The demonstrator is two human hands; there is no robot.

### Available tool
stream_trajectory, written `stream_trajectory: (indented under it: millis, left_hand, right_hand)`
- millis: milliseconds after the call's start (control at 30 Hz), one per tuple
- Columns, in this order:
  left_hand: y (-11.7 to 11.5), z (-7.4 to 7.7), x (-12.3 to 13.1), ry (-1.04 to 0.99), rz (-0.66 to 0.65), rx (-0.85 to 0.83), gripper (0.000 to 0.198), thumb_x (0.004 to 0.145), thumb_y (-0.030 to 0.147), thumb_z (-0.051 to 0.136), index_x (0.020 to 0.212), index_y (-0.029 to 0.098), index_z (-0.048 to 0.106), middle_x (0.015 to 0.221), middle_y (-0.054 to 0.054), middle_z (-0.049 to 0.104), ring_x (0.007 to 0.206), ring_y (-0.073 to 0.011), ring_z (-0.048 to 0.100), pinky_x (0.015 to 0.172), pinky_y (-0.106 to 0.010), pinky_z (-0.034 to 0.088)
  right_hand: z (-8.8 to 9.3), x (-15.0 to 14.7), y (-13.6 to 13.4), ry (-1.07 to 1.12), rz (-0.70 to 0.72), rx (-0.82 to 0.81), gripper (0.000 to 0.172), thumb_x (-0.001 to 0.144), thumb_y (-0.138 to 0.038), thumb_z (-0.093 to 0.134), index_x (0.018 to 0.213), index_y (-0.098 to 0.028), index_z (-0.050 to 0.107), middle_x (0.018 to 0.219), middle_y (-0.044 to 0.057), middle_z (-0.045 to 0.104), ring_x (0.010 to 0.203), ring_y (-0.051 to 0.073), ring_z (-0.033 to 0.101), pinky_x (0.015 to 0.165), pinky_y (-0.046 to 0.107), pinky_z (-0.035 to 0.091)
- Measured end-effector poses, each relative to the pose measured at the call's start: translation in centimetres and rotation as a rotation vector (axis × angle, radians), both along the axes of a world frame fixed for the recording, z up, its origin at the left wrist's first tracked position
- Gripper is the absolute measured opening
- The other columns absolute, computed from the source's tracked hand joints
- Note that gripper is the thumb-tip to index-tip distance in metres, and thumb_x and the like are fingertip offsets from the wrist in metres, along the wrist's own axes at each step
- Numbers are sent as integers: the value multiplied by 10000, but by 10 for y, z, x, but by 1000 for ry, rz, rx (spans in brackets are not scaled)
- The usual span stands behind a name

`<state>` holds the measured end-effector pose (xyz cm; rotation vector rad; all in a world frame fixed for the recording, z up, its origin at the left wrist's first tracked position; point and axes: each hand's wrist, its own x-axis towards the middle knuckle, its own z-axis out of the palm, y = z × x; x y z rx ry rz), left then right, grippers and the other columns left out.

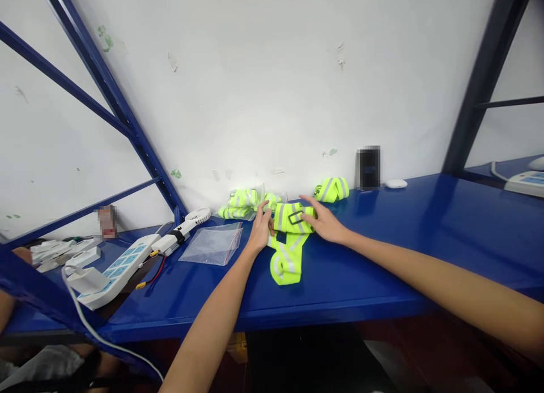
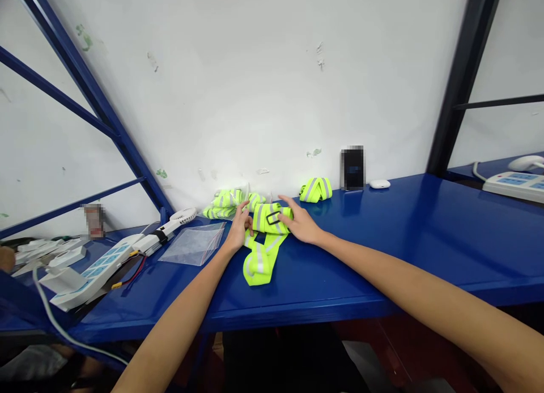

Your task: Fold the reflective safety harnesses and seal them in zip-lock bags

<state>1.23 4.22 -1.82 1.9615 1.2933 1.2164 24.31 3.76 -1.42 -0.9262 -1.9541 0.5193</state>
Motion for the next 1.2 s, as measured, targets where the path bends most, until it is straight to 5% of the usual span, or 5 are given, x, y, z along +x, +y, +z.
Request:
stream_trajectory:
  millis: [500, 633, 867, 1033, 1200]
  left_hand:
    - [-5, 0, 4, 102, -170, 125, 638, 747, 248, 701, 1345, 243, 480, 1385, -122, 452, 1259, -284, 463, 924, -364, 485]
    - [-3, 0, 10, -110, -196, 31, 487, 769, 388, 716, 1184, 170, 582, 1274, -138, 592, 1159, -291, 572, 952, -396, 474]
    - [11, -5, 6, -467, 44, -147, 493, 785, 480, 670, 1165, 180, 580, 1116, -101, 688, 1018, -271, 644, 893, -366, 487]
    - [15, -9, 2, -483, 207, -219, 539, 771, 461, 682, 1229, 198, 569, 1192, -103, 655, 1096, -263, 603, 925, -345, 448]
    - [11, -5, 3, -389, -17, -321, 558, 836, 625, 503, 1103, 155, 642, 768, -57, 699, 643, -171, 620, 636, -271, 455]
  right_hand:
    - [4, 7, 14, 651, 215, -881, 104, 874, -278, 577, 897, -180, 603, 742, 32, 693, 606, 147, 626, 506, 225, 496]
    - [2, 7, 14, 464, 281, -978, 491, 956, -541, 325, 791, -160, 587, 600, 68, 658, 434, 134, 559, 341, 197, 340]
    - [1, 10, 10, -151, 51, -140, 366, 912, -445, 460, 1054, -162, 644, 838, 93, 702, 647, 201, 635, 579, 282, 482]
    - [-6, 15, 13, -254, 15, 100, 847, 809, -325, 643, 1528, -302, 196, 1422, 137, 453, 965, 257, 652, 747, 358, 543]
    - [-8, 11, 10, -274, 100, 286, 608, 752, -141, 622, 1341, -273, 546, 1526, 113, 324, 1337, 356, 418, 1038, 501, 410]
